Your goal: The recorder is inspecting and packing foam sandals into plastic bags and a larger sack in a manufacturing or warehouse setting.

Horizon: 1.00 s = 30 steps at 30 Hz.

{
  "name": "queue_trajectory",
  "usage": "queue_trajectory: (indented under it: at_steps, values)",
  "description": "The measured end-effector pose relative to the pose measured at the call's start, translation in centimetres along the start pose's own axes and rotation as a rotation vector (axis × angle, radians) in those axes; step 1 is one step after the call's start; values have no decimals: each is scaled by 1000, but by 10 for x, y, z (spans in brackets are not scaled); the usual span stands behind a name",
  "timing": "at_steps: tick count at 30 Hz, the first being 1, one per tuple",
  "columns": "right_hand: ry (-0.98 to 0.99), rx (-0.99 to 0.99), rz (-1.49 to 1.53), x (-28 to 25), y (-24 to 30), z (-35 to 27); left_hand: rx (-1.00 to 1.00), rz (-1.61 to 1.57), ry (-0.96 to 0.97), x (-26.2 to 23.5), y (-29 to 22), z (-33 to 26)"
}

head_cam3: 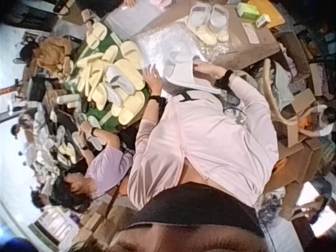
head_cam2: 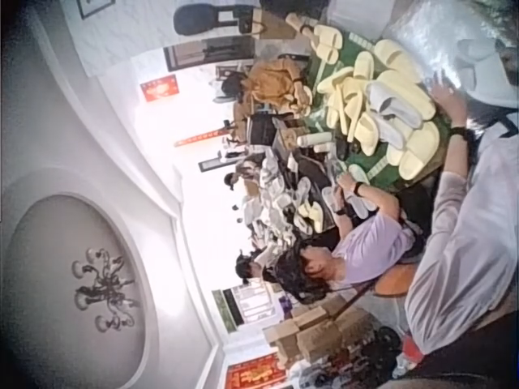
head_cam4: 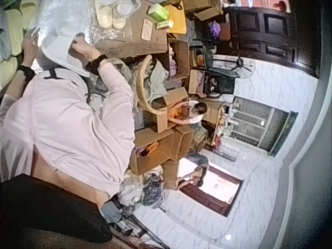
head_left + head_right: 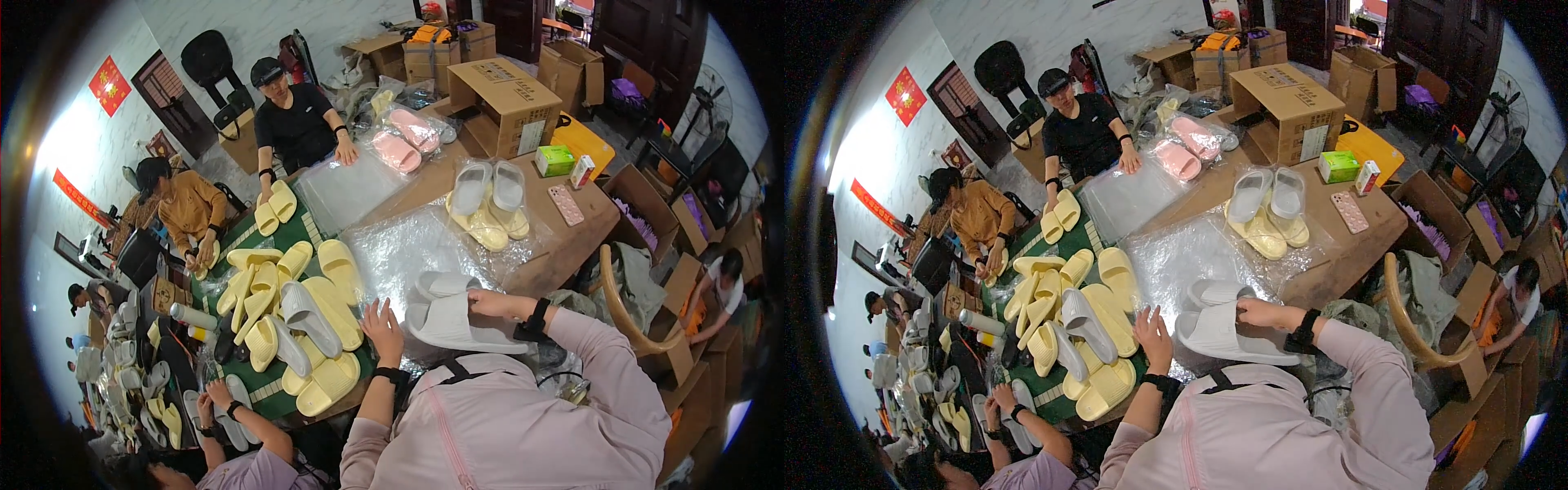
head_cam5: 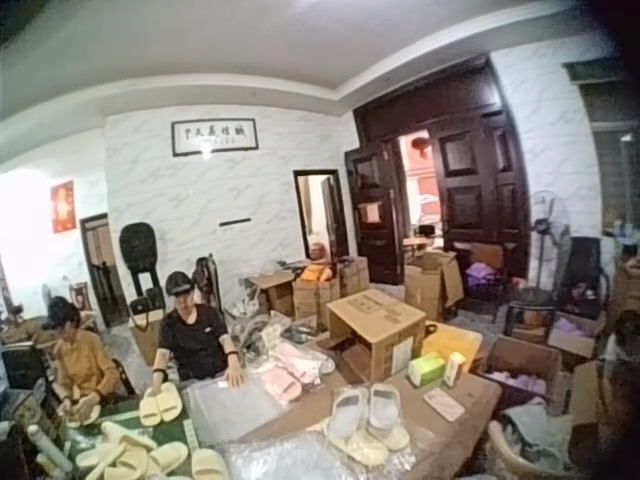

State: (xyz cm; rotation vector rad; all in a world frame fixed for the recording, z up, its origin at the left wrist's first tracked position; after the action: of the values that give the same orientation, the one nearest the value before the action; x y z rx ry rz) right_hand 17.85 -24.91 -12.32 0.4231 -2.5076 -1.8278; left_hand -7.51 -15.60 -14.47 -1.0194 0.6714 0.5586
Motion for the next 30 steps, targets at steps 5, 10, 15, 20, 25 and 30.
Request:
queue_trajectory:
  at_steps: [5, 10, 15, 20, 25, 30]
  values:
    - [-69, -108, -94, 8, 31, -5, 106, 27, 80, -1, -12, -3]
    - [-64, -255, -331, 12, 9, 14, 173, -79, 166, -8, -36, 0]
    - [-86, -258, -319, 17, 14, 18, 207, -79, 187, -14, -40, 5]
    - [-63, -249, -279, 13, 15, 19, 213, -76, 202, -11, -36, 8]
    - [-16, 20, 137, 6, 8, 16, 203, -190, 277, -10, -45, 10]
    - [-229, -162, -116, 16, -6, 23, 154, -6, 258, -12, -56, 8]
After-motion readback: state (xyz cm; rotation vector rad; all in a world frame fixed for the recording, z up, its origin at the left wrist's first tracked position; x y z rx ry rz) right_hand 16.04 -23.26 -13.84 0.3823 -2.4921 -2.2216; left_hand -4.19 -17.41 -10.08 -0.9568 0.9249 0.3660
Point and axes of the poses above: each hand's wrist, its own z-axis towards the middle knuckle, its own x-axis out of the palm, y = z × x, the point moved 1 cm from there along z, towards the middle knuckle, and after that the axes turned 2 degrees about -x, right-handed, at the moved point
